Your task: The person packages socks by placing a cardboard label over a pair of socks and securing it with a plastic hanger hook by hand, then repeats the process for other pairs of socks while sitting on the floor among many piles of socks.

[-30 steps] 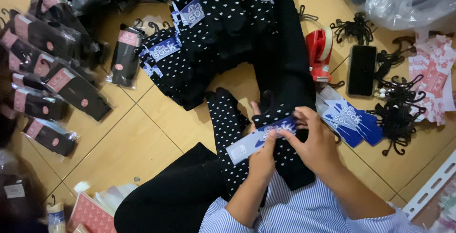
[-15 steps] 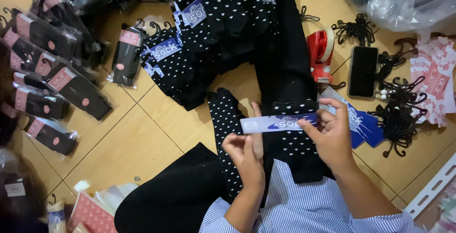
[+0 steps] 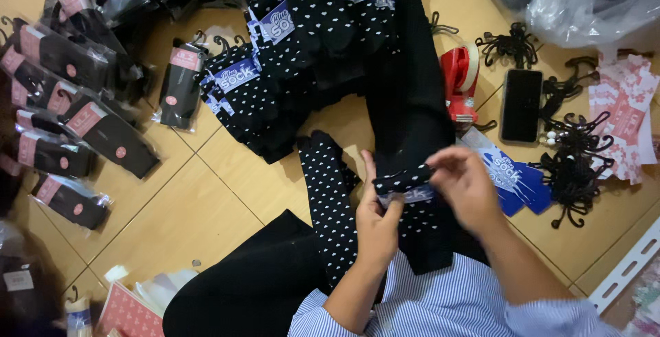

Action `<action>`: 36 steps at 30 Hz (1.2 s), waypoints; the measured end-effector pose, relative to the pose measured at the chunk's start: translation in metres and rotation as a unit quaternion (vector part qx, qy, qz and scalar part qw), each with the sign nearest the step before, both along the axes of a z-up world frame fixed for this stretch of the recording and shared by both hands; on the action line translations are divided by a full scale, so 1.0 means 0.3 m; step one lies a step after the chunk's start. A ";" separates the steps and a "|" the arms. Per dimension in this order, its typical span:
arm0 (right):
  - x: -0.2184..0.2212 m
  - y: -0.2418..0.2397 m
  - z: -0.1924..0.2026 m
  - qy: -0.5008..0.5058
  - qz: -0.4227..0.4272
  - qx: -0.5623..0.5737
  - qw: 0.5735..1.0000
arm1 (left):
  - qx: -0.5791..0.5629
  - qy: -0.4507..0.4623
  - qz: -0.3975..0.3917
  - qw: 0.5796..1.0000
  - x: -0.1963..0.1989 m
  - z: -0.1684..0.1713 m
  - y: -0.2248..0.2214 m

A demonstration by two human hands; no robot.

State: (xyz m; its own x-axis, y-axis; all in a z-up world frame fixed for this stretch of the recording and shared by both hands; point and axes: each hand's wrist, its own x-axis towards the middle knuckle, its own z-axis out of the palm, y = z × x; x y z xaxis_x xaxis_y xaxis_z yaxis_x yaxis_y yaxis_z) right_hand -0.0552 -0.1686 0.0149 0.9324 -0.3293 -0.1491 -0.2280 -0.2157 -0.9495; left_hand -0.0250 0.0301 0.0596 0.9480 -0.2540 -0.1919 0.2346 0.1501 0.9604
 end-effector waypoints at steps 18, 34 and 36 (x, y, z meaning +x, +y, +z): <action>0.139 -0.364 -0.485 0.239 -0.090 -0.198 0.946 | -0.065 -0.215 0.009 0.974 -0.074 -0.018 0.077; 0.310 0.111 0.019 0.193 0.363 -0.070 0.909 | 0.047 -0.281 0.060 0.957 0.027 0.000 0.383; 0.402 0.227 -0.109 0.139 0.339 -0.123 0.922 | 0.053 -0.273 0.101 0.955 0.161 0.011 0.449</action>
State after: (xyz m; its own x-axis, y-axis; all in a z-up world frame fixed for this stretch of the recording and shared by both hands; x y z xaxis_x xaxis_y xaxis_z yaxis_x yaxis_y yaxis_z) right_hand 0.0655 -0.1004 -0.0179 0.8731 0.2597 -0.4126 -0.1892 -0.5995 -0.7777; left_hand 0.0232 0.1648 0.0629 0.9414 -0.0616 0.3316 -0.3300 0.0352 0.9433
